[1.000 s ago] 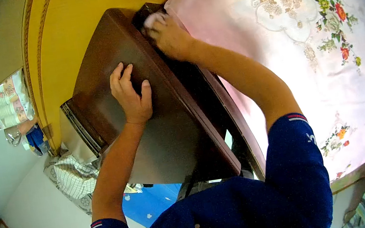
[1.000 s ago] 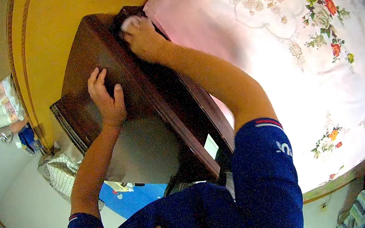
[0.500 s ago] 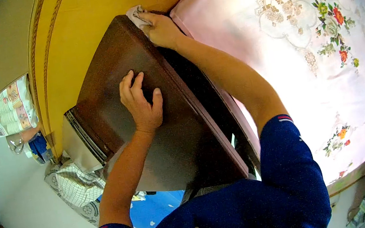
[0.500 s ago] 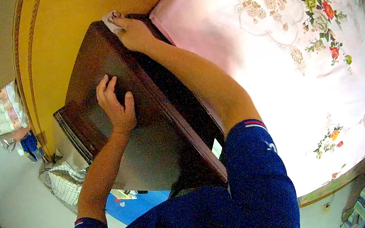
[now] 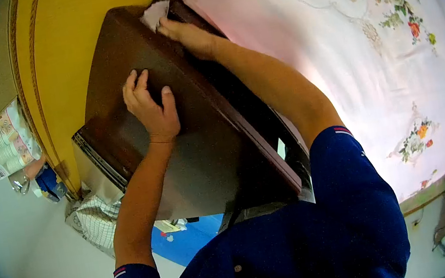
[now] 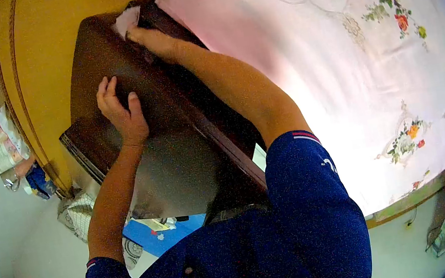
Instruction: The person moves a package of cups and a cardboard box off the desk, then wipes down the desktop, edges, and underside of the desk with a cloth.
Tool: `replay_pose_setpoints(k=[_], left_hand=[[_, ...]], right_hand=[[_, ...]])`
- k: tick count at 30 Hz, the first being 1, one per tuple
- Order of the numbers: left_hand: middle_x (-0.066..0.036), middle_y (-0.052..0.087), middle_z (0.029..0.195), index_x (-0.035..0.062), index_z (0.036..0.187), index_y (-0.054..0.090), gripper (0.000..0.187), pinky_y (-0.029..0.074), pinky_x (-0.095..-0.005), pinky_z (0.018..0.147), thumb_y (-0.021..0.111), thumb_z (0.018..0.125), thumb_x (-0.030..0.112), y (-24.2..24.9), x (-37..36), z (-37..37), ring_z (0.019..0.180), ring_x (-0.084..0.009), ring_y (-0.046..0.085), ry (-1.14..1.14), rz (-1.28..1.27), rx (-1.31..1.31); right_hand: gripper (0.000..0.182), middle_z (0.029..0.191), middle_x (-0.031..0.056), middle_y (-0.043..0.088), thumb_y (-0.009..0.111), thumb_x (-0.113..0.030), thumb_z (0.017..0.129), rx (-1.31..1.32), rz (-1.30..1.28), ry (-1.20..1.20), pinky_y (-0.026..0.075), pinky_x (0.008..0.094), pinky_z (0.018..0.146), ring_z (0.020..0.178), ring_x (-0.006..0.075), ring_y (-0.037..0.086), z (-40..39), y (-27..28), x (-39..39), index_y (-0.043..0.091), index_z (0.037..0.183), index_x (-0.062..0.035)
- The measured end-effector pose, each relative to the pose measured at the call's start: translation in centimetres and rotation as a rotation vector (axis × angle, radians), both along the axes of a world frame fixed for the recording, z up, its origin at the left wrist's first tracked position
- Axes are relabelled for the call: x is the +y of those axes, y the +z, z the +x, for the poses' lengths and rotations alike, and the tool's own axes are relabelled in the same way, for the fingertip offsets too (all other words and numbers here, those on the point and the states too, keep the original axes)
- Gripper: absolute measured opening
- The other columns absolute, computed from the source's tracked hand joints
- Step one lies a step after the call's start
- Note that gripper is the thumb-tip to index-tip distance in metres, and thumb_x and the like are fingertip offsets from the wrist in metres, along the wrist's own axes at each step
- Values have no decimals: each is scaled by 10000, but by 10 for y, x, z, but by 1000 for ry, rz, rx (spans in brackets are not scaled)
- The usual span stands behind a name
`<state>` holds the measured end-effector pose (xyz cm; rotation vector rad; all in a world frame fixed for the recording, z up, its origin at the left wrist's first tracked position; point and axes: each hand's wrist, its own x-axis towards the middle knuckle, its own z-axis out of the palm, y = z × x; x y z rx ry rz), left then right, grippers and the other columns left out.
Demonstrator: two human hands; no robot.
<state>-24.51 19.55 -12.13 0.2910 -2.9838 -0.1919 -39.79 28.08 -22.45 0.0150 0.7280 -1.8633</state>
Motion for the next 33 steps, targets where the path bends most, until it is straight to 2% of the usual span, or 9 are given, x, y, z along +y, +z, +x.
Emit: replay_pose_setpoints(k=[5,11,14,19,21,25,26,30,33], left_hand=[[-224,393,1424,23,1357,462,462,239,-507,1105,496,966,267,-1,1,-1,1317,-387,346,-42,0,37],[-232,420,1393,14,1333,473,485,241,-494,1101,540,912,246,-5,1,-3,1277,-389,378,-43,-26,54],[-228,392,1427,25,1368,463,464,240,-515,1114,475,973,269,-6,-1,0,1327,-390,344,-56,-39,31],[-233,375,1440,16,1369,459,463,236,-512,1120,475,980,265,-7,-6,0,1338,-394,332,-51,-30,27],[-234,377,1438,11,1370,456,464,236,-512,1120,479,978,258,-7,-6,0,1340,-395,330,-57,-31,35],[-249,419,1386,-1,1324,478,476,248,-497,1097,527,918,242,-5,-1,-2,1277,-400,379,-69,-10,80],[-242,418,1388,4,1320,479,478,255,-502,1093,538,911,243,-5,-2,-1,1276,-398,381,-53,-22,60],[-224,414,1394,14,1321,474,497,254,-514,1088,554,893,252,-3,-1,-1,1277,-404,374,-18,-3,46],[-225,381,1425,13,1352,454,489,232,-511,1112,521,938,264,3,3,-2,1318,-391,345,-8,4,-7]], right_hand=[[540,1212,93,605,384,-476,1030,408,91,173,478,379,891,1051,212,556,55,-13,69,571,1284,-38],[370,1184,115,642,499,-261,1011,468,151,293,501,371,895,984,200,600,198,-27,210,553,1316,-59],[307,1067,112,692,564,-109,956,372,290,119,504,344,882,948,185,624,259,-2,267,620,1258,-98],[291,978,88,710,592,-54,921,195,455,207,525,328,812,867,175,645,267,27,301,655,1202,-91],[276,923,71,705,602,-67,918,53,519,255,529,324,769,829,154,639,242,34,294,650,1190,-78],[334,1065,111,649,533,-192,976,391,266,-40,467,335,916,993,191,589,176,14,227,546,1278,-51],[422,1269,140,595,486,-310,1007,203,175,264,437,353,992,1162,234,546,155,0,200,508,1363,-85],[734,1604,143,214,264,-588,1016,415,144,101,234,342,1168,1449,270,255,91,10,94,235,1542,-77],[851,1575,128,287,250,-686,969,143,37,9,223,347,1169,1418,248,307,42,-7,17,254,1534,-49]])
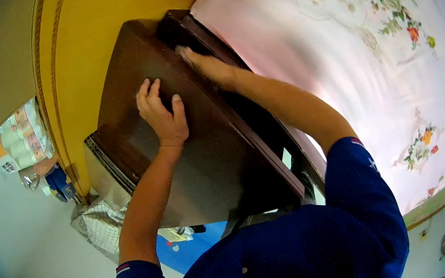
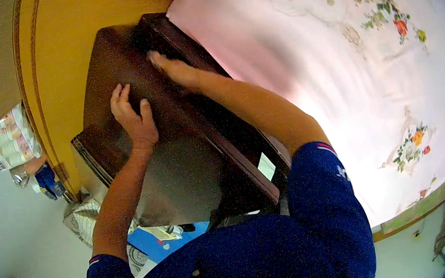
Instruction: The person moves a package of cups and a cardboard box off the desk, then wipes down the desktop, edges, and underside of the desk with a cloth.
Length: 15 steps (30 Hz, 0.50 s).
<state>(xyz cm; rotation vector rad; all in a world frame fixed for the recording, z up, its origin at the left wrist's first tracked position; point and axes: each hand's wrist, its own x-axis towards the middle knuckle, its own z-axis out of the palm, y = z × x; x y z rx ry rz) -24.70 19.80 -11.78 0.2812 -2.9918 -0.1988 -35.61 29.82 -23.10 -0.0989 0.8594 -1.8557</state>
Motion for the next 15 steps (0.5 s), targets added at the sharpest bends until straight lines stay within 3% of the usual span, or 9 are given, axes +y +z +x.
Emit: replay_pose_setpoints(k=[1,4,6,7,10,12,15], left_hand=[[-218,380,1427,14,1347,460,497,227,-520,1114,539,928,268,2,1,0,1325,-392,339,3,-3,1],[-215,397,1406,21,1309,489,512,220,-521,1105,594,860,245,1,-1,0,1309,-401,335,46,36,-13],[-213,392,1408,20,1306,492,514,220,-523,1105,597,854,240,0,-5,-1,1313,-401,335,36,31,-1],[-213,388,1410,17,1306,491,514,223,-522,1102,597,853,234,-1,-6,-1,1312,-401,336,30,19,6],[-209,388,1415,17,1319,483,501,230,-527,1101,584,877,229,2,2,1,1315,-401,340,28,41,5],[-205,392,1419,19,1332,476,489,233,-533,1103,571,901,231,6,2,0,1319,-401,343,20,55,6],[-223,401,1388,12,1316,481,524,259,-520,1065,593,867,258,-2,-2,-3,1285,-408,355,-16,12,34]], right_hand=[[821,1564,121,315,258,-662,982,70,-36,-44,246,352,1156,1412,238,317,-20,-10,-28,306,1515,-40],[720,1593,144,237,286,-534,1036,105,-151,-192,167,313,1189,1459,253,242,-70,-9,-87,250,1524,-7],[777,1441,203,475,257,-623,1000,263,402,18,297,373,1122,1336,305,441,-92,-3,-105,382,1473,-20],[777,1441,203,475,257,-623,1000,265,399,27,297,373,1122,1336,305,441,-90,-7,-109,382,1473,-20],[781,1367,246,531,251,-616,1004,284,249,63,323,397,1104,1288,342,492,-73,-24,-90,439,1424,14],[811,1349,256,541,239,-631,1000,117,175,137,345,403,1084,1252,350,519,-54,-15,-66,491,1373,44],[643,1285,183,592,353,-525,1025,92,144,124,418,373,1006,1118,287,566,-5,-14,-8,547,1331,6]])
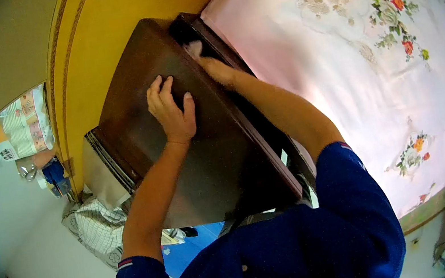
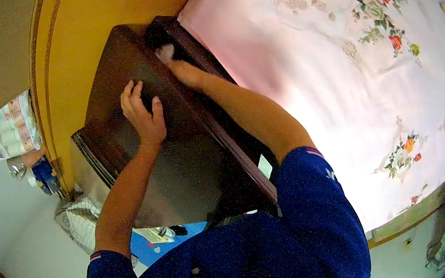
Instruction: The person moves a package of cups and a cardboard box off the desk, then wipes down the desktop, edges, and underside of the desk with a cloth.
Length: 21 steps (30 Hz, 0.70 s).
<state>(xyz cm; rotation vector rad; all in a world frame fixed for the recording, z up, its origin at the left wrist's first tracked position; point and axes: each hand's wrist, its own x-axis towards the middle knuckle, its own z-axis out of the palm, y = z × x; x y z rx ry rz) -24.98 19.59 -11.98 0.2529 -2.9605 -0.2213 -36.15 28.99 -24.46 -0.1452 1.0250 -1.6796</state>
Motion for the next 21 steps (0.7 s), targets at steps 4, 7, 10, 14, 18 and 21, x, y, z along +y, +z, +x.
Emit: replay_pose_setpoints(k=[4,7,10,14,18,21], left_hand=[[-233,410,1379,16,1321,476,505,273,-530,1049,574,888,257,-1,2,2,1272,-417,365,-37,-28,43],[-242,414,1379,18,1316,480,485,272,-532,1054,568,900,253,2,7,2,1271,-412,371,-38,-18,43],[-235,424,1381,7,1334,463,475,272,-507,1081,531,946,271,0,3,3,1272,-403,387,-44,-101,23],[-249,383,1400,16,1350,445,543,267,-490,1094,584,924,322,19,20,-19,1292,-406,350,132,12,-115],[-258,349,1410,52,1429,386,665,241,-519,1105,614,905,391,-5,37,-22,1289,-421,327,251,-32,-58],[-272,345,1409,60,1460,364,702,226,-553,1100,609,899,404,-11,39,-22,1282,-438,323,221,-114,1]], right_hand=[[624,1300,160,582,303,-474,1049,-49,62,149,384,371,1048,1164,251,540,83,14,108,547,1312,36],[624,1306,146,575,280,-465,1055,29,72,134,351,362,1075,1174,235,527,164,13,191,533,1334,33],[605,1296,160,579,336,-489,1041,-193,225,221,378,372,1053,1175,247,531,202,40,256,509,1363,-7],[532,1189,144,617,363,-466,1042,-524,259,91,439,400,989,1119,231,560,219,34,292,538,1307,-38],[462,899,63,622,369,-503,1031,-542,-85,-229,540,316,605,674,189,588,149,29,256,557,1076,-83],[439,824,32,564,355,-501,1035,-386,-128,-358,490,308,548,645,168,537,68,23,179,533,1008,-101]])
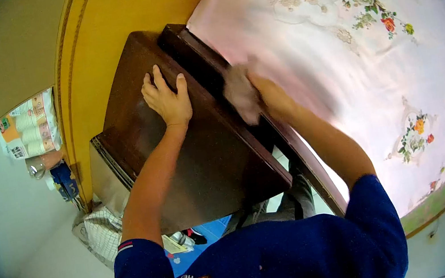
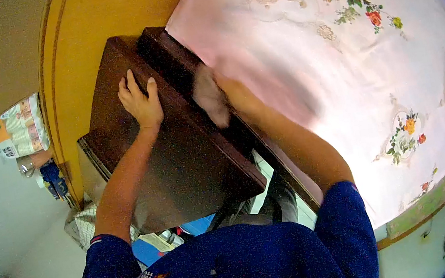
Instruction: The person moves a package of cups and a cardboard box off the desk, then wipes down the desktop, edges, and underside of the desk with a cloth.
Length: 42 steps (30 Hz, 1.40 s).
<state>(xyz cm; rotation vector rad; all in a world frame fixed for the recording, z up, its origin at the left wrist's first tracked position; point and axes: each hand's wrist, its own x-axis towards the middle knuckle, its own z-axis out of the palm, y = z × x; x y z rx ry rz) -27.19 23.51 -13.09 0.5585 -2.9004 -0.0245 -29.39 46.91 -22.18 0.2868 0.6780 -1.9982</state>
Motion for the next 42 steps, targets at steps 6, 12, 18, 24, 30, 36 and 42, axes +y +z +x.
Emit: replay_pose_setpoints(k=[6,12,18,24,30,36,42], left_hand=[[-275,327,1422,43,1439,393,703,216,-556,1104,641,869,371,3,-2,-3,1303,-447,303,9,68,-4],[-274,299,1446,49,1451,369,727,182,-586,1108,625,877,414,7,-1,-1,1334,-467,258,10,133,-35],[-278,347,1417,49,1440,396,666,264,-549,1081,624,903,371,6,1,-1,1286,-441,359,-13,-8,-23],[-288,319,1428,41,1447,370,702,194,-574,1107,592,894,411,0,-3,-1,1313,-471,286,-59,72,16],[-278,337,1421,39,1433,391,690,209,-563,1104,611,883,393,2,-3,1,1309,-459,301,-55,79,35],[-275,355,1421,47,1444,393,663,260,-548,1086,600,915,390,8,3,-3,1298,-435,351,-2,11,-7],[-270,265,1478,82,1465,353,713,170,-610,1112,603,891,423,12,3,-3,1347,-487,232,38,124,-65]], right_hand=[[664,1275,168,574,410,-574,997,344,157,50,400,335,982,1128,235,523,-130,13,-199,576,1261,12],[306,950,83,627,449,-268,1009,1055,330,-118,460,330,817,864,214,560,-117,-73,-270,604,979,-7],[309,1043,231,633,482,-245,960,960,211,196,477,454,846,945,399,605,-67,-83,-218,571,1119,4],[577,1299,100,585,401,-501,1022,168,-46,131,437,378,998,1121,229,565,26,12,-70,483,1367,-45],[248,983,188,642,505,-178,987,416,343,745,508,378,820,944,213,616,100,2,54,610,1027,44],[195,1012,204,644,598,-146,875,402,238,613,515,372,872,963,374,616,90,-38,92,651,981,8],[327,1000,118,670,510,-182,915,577,433,112,488,334,866,948,188,598,-89,-7,-79,628,1154,7]])
